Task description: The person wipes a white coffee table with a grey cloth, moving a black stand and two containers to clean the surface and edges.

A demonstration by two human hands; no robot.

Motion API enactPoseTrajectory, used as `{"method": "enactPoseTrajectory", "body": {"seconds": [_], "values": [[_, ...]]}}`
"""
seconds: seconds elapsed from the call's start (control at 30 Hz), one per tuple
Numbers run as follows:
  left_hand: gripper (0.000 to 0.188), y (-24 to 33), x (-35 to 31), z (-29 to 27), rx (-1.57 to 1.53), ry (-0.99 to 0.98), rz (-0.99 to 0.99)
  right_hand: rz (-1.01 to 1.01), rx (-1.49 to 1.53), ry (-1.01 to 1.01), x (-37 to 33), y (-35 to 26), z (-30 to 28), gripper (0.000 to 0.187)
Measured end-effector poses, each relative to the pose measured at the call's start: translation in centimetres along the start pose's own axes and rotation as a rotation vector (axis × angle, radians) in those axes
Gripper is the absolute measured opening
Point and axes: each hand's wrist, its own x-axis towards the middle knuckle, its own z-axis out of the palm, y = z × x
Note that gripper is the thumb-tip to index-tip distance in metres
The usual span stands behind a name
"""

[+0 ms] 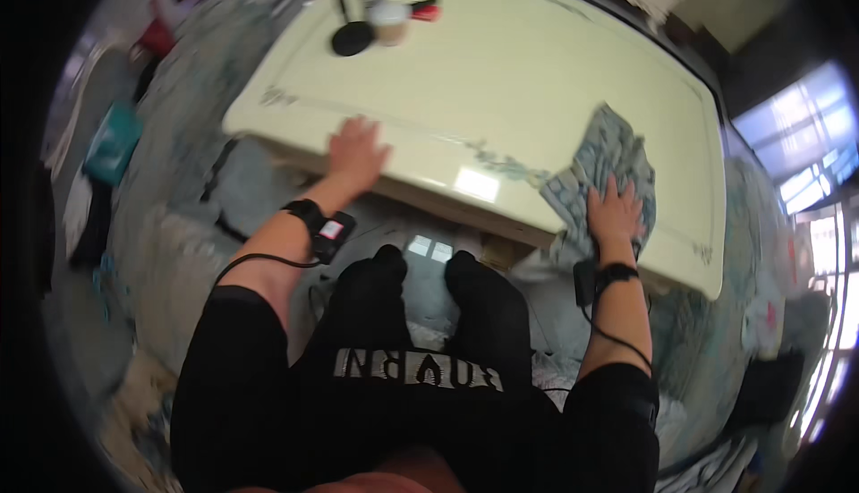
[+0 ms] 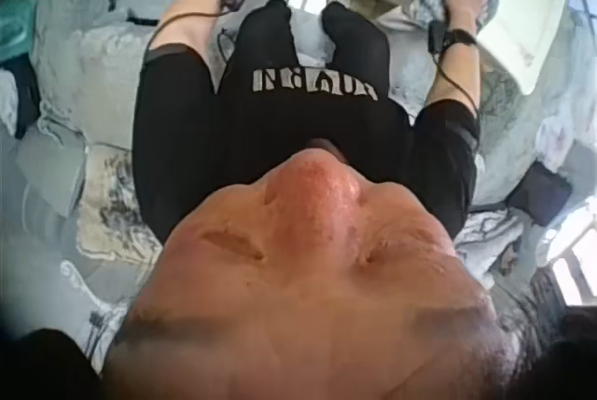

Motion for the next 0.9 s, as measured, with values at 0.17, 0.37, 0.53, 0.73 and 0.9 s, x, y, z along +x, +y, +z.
{"method": "enactPoseTrajectory", "body": {"seconds": [0.17, 0.37, 0.53, 0.73, 0.9], "values": [[0.056, -1.2, -8.5, -2.0, -0.214, 0.035, 0.149, -0.114, -0.002, -0.039, -4.2, -0.1, -0.5, 0.057], [0.05, -7.0, -8.8, -1.1, -0.382, 0.128, -0.274, -0.227, -0.068, -0.039, -5.1, -5.7, 0.0, 0.054], [0.051, -5.6, -9.9, 5.2, -1.046, -0.139, -0.261, -0.561, -0.025, -0.036, -7.9, -15.1, -0.7, 0.051], [0.082, -1.5, -11.1, 3.0, -1.943, -0.709, -0.707, -0.892, 0.464, -0.204, -9.9, -27.0, -1.7, 0.039], [0.089, -4.6, -10.6, -1.0, -2.198, -0.606, -0.873, -0.813, 1.82, -0.915, -16.7, -32.2, -8.0, 0.038]]}}
